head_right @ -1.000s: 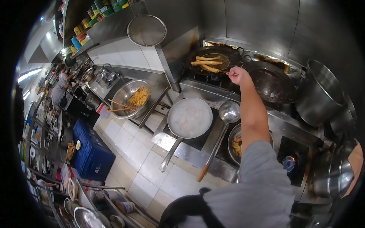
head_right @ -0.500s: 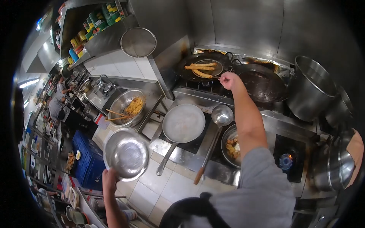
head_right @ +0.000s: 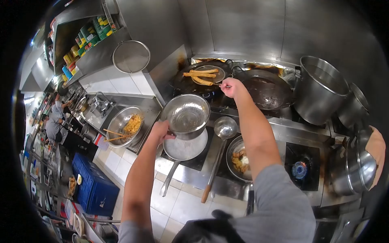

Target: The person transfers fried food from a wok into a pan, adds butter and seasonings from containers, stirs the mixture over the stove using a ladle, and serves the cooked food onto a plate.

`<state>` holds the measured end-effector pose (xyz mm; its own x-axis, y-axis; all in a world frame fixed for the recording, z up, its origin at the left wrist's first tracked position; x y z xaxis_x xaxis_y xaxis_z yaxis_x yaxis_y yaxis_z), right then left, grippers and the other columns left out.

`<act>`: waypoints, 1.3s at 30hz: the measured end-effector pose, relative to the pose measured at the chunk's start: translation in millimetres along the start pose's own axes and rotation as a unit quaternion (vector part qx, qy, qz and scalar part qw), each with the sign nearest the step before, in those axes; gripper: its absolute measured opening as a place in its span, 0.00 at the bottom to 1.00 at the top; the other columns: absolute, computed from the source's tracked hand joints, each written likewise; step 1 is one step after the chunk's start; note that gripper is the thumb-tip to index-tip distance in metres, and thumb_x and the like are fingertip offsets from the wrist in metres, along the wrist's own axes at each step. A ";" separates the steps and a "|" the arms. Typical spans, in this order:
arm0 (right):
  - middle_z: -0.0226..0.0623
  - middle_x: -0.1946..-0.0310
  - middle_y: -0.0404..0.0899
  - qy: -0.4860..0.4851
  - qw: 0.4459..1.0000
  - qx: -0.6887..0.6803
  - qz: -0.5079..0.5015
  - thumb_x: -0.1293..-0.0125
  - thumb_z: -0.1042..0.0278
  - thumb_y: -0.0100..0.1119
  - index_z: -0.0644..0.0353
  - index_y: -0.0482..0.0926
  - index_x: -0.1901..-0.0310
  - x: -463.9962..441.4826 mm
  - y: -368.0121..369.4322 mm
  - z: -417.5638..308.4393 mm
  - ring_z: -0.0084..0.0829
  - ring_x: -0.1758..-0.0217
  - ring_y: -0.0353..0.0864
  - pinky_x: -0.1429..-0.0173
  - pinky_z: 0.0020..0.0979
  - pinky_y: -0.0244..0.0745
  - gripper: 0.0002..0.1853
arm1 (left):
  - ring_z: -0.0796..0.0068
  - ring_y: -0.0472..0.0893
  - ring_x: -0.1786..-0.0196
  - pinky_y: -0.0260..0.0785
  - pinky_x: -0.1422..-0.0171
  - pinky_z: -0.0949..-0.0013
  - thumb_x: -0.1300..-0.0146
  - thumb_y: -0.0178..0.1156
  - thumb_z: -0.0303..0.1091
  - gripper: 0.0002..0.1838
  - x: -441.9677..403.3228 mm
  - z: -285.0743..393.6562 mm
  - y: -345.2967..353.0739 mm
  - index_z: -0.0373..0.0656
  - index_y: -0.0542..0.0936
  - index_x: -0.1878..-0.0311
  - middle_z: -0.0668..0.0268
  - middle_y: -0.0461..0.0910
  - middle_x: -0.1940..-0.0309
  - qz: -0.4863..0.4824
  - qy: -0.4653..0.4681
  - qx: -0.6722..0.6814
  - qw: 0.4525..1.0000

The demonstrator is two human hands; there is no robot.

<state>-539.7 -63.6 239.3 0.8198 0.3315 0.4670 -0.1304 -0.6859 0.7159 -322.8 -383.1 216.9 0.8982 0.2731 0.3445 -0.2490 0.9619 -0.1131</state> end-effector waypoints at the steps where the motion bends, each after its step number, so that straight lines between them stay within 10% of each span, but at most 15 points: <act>1: 0.46 0.61 0.71 0.004 1.000 -0.007 0.001 0.41 0.88 0.50 0.80 0.66 0.56 2.9 2.0 -3.8 0.20 0.83 0.64 0.83 0.16 0.67 0.11 | 0.58 0.81 0.75 0.83 0.73 0.61 0.37 0.52 0.33 0.19 -4.2 11.5 12.0 0.19 0.75 0.62 0.48 0.78 0.70 -0.004 -0.005 0.006 1.000; 19: 0.32 0.78 0.64 -0.178 0.942 0.282 -0.034 0.32 0.79 0.50 0.64 0.70 0.70 188.9 35.6 -11.5 0.24 0.84 0.59 0.82 0.26 0.59 0.07 | 0.56 0.82 0.70 0.83 0.69 0.56 0.32 0.45 0.33 0.15 -50.2 138.4 82.7 0.31 0.77 0.56 0.51 0.79 0.70 -0.026 0.079 0.053 0.995; 26: 0.32 0.86 0.67 -0.305 0.786 0.538 0.002 0.27 0.68 0.51 0.67 0.72 0.69 256.0 38.6 73.5 0.27 0.90 0.70 0.85 0.33 0.62 0.13 | 0.59 0.82 0.71 0.83 0.69 0.58 0.30 0.43 0.37 0.20 1.2 94.6 24.4 0.27 0.75 0.55 0.50 0.79 0.70 0.009 0.066 0.048 0.997; 39: 0.29 0.80 0.67 -0.175 0.812 0.519 -0.202 0.30 0.78 0.42 0.68 0.71 0.51 332.8 32.8 287.9 0.20 0.91 0.65 0.87 0.25 0.61 0.10 | 0.62 0.83 0.71 0.83 0.69 0.64 0.32 0.46 0.34 0.20 247.3 -65.5 -147.7 0.20 0.74 0.54 0.49 0.81 0.68 0.200 0.064 0.172 0.962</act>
<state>-110.6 -162.3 268.8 0.8109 0.5852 -0.0030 0.5797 -0.8038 -0.1336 -40.2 -458.7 257.8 0.7367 0.6402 0.2176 -0.6702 0.7340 0.1098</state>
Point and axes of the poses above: each hand's wrist, its own x-axis away from the middle knuckle, its own y-axis out of the palm, z = x × y, the point moved 3 cm from there along -x, towards the middle knuckle
